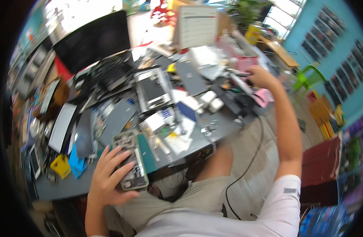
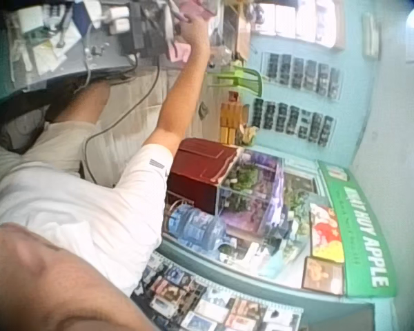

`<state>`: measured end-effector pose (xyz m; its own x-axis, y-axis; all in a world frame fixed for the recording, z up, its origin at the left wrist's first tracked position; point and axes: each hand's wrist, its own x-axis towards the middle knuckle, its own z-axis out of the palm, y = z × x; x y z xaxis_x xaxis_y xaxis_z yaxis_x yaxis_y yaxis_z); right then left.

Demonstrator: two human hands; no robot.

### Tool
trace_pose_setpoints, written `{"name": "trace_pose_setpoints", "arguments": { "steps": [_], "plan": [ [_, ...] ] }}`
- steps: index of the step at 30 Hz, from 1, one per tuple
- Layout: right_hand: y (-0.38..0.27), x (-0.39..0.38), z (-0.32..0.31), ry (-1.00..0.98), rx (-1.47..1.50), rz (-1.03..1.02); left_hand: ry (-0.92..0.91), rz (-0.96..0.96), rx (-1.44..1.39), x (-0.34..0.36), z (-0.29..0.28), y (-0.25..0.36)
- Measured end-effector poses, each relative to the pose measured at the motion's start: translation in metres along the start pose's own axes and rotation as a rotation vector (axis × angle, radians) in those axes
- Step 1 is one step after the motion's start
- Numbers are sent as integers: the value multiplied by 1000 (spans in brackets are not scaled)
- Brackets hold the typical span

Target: The person disassembles a smartphone on a cluttered workbench, using a screwdriver to remove screws and a plastic pry tool to separate components. They manipulate internal parts and connectors while handling various phone parts and tools.

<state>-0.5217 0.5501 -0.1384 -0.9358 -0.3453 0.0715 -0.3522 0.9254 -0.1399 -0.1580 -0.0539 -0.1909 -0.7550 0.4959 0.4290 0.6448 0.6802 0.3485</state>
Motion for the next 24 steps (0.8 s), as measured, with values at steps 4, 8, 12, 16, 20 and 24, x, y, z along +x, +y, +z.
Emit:
{"name": "trace_pose_setpoints", "arguments": {
  "steps": [4,8,12,16,20,24],
  "plan": [
    [14,-5,9,30,-174,-22,8,9,-49,8,-5,-5],
    [30,-10,-4,163,-251,23,71,31,-130,1,0,-8],
    [24,-34,-38,281,-58,219,151,38,-149,-7,2,-9],
    [-47,-75,-66,492,463,423,219,13,-167,-12,2,-12],
    [-157,-126,-48,580,1190,50,313,6,-170,-11,4,-16],
    [-296,-163,14,81,1575,-167,436,-68,-188,-9,4,-9]
  ]
}}
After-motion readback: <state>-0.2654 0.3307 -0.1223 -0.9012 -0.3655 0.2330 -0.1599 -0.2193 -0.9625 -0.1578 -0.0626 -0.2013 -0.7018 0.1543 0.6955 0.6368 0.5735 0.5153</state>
